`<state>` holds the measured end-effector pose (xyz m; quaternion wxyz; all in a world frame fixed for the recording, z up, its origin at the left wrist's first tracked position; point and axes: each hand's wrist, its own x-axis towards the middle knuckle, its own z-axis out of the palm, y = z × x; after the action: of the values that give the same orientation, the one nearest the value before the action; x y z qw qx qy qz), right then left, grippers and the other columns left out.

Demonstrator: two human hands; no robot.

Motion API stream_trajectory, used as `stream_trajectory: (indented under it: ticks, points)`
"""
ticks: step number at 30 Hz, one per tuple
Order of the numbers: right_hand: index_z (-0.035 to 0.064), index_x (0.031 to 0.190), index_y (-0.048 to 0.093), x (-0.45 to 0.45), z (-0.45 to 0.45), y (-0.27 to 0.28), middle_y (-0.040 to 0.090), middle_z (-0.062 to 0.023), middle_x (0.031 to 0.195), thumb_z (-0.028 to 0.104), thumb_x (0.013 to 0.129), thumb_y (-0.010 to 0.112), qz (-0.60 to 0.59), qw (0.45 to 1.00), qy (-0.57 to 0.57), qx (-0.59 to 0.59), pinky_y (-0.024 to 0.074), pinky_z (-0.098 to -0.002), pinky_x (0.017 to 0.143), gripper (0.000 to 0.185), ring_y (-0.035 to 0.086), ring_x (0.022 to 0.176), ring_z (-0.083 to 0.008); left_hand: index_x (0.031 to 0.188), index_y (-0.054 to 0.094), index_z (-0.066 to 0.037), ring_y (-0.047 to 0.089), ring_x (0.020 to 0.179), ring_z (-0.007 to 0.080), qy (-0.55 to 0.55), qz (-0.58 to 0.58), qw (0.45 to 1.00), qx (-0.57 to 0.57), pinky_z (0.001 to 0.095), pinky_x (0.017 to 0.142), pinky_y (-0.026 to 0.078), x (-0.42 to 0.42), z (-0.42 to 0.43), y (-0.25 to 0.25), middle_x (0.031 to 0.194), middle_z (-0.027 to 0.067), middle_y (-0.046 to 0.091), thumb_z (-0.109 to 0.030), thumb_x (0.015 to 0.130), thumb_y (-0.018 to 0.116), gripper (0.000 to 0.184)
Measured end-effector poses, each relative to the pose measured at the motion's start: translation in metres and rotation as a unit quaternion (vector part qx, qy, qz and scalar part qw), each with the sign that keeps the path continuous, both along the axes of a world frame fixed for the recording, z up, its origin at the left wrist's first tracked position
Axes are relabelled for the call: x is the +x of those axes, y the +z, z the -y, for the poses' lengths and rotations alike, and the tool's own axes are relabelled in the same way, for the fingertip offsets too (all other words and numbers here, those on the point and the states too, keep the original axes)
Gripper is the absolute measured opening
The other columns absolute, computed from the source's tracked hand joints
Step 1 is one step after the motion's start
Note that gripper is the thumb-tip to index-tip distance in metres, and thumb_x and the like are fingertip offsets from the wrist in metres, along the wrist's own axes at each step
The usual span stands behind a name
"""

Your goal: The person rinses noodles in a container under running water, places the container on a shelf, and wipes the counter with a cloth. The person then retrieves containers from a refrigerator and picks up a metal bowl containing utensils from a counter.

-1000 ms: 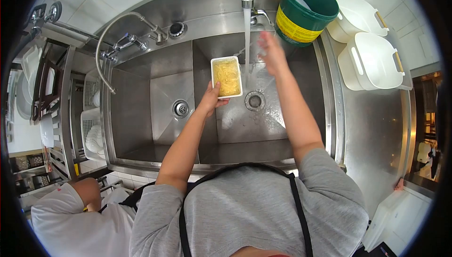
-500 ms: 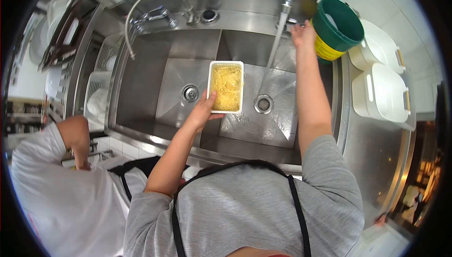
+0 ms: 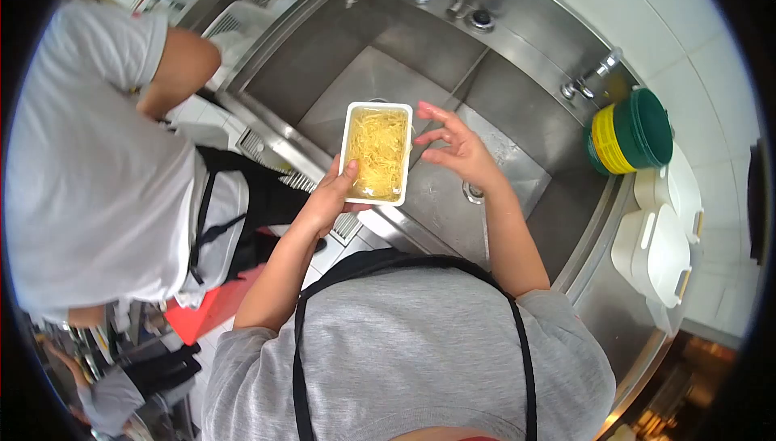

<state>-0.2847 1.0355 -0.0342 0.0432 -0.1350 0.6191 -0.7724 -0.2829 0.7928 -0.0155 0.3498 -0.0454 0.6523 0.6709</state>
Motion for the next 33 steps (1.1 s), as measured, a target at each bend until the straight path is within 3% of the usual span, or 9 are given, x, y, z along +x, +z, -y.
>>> stream_trajectory:
  ticks: [3, 4, 7, 8, 12, 14, 17, 23, 33]
  points:
    - [0.0142, 0.123, 0.046, 0.006, 0.047, 0.026, 0.042, -0.0067, 0.116, 0.009, 0.068, 0.073, -0.029, 0.989, 0.009, 0.148, 0.0503, -0.0273, 0.073, 0.062, 0.054, 0.091, -0.0146, 0.135, 0.018, -0.010, 0.050, 0.108, 0.0230, 0.055, -0.001, 0.998, 0.010, 0.0349, 0.074, 0.052, 0.023, 0.032, 0.012, 0.125, 0.0135, 0.041, -0.047, 0.090, 0.037, 0.062]
    - [0.0093, 0.115, 0.053, 0.007, 0.062, 0.028, 0.045, -0.0035, 0.101, 0.004, 0.070, 0.069, -0.026, 0.990, 0.007, 0.136, 0.0486, -0.0243, 0.073, 0.049, 0.051, 0.084, -0.0107, 0.136, 0.017, -0.011, 0.050, 0.108, 0.0233, 0.053, -0.005, 0.999, 0.004, 0.0364, 0.075, 0.051, 0.031, 0.043, 0.016, 0.125, 0.0125, 0.041, -0.048, 0.089, 0.038, 0.063]
    - [0.0068, 0.103, 0.060, 0.013, 0.103, 0.033, 0.049, -0.0011, 0.090, 0.005, 0.071, 0.068, -0.042, 0.982, 0.033, 0.183, 0.0473, -0.0220, 0.065, 0.032, 0.049, 0.080, -0.0080, 0.136, 0.018, -0.013, 0.051, 0.106, 0.0229, 0.086, -0.010, 0.996, -0.004, 0.0366, 0.075, 0.051, 0.060, 0.080, 0.029, 0.125, 0.0115, 0.042, -0.049, 0.089, 0.039, 0.063]
    - [0.0049, 0.087, 0.064, 0.014, 0.120, 0.031, 0.050, 0.0009, 0.079, 0.006, 0.073, 0.066, -0.080, 0.980, 0.015, 0.183, 0.0421, -0.0200, 0.057, 0.014, 0.046, 0.076, -0.0052, 0.136, 0.018, -0.013, 0.051, 0.106, 0.0228, 0.091, -0.017, 0.996, -0.011, 0.0360, 0.074, 0.051, 0.071, 0.092, 0.031, 0.125, 0.0116, 0.042, -0.049, 0.088, 0.040, 0.063]
    - [0.0050, 0.078, 0.065, 0.015, 0.180, 0.049, 0.050, -0.0004, 0.072, 0.009, 0.070, 0.068, -0.137, 0.942, 0.082, 0.296, 0.0391, -0.0235, 0.055, 0.010, 0.048, 0.073, -0.0097, 0.136, 0.020, -0.015, 0.050, 0.106, 0.0218, 0.163, -0.015, 0.987, -0.005, 0.0347, 0.073, 0.051, 0.119, 0.132, 0.021, 0.124, 0.0109, 0.042, -0.048, 0.089, 0.038, 0.060]
    - [0.0078, 0.075, 0.066, 0.015, 0.216, 0.054, 0.051, -0.0010, 0.078, 0.016, 0.068, 0.069, -0.343, 0.856, 0.107, 0.372, 0.0382, -0.0300, 0.065, 0.011, 0.048, 0.076, -0.0165, 0.136, 0.019, -0.016, 0.048, 0.108, 0.0218, 0.190, -0.014, 0.982, -0.010, 0.0361, 0.074, 0.050, 0.142, 0.151, 0.019, 0.124, 0.0105, 0.041, -0.048, 0.090, 0.036, 0.058]
    - [0.0113, 0.076, 0.066, 0.032, 0.272, 0.069, 0.051, -0.0004, 0.084, 0.022, 0.067, 0.069, -0.453, 0.776, 0.196, 0.392, 0.0335, -0.0345, 0.075, 0.014, 0.046, 0.083, -0.0210, 0.136, 0.019, -0.017, 0.047, 0.110, 0.0218, 0.265, -0.019, 0.964, 0.006, 0.0364, 0.075, 0.050, 0.178, 0.173, 0.018, 0.125, 0.0109, 0.041, -0.048, 0.090, 0.036, 0.058]
    - [0.0159, 0.096, 0.067, 0.053, 0.373, 0.076, 0.051, -0.0021, 0.087, 0.025, 0.079, 0.058, -0.450, 0.771, 0.337, 0.299, 0.0311, -0.0319, 0.079, 0.021, 0.044, 0.086, -0.0189, 0.137, 0.018, -0.016, 0.046, 0.110, 0.0220, 0.422, -0.014, 0.906, 0.007, 0.0359, 0.076, 0.049, 0.254, 0.218, 0.015, 0.126, 0.0112, 0.040, -0.048, 0.090, 0.036, 0.060]
    - [0.0060, 0.079, 0.059, 0.163, 0.554, 0.067, 0.054, -0.0021, 0.067, 0.013, 0.073, 0.064, -0.475, 0.686, 0.518, 0.189, 0.0368, -0.0297, 0.068, 0.010, 0.054, 0.068, -0.0151, 0.134, 0.022, -0.011, 0.051, 0.104, 0.0196, 0.615, -0.025, 0.788, -0.032, 0.0336, 0.073, 0.052, 0.387, 0.315, -0.002, 0.122, 0.0109, 0.043, -0.044, 0.091, 0.036, 0.057]
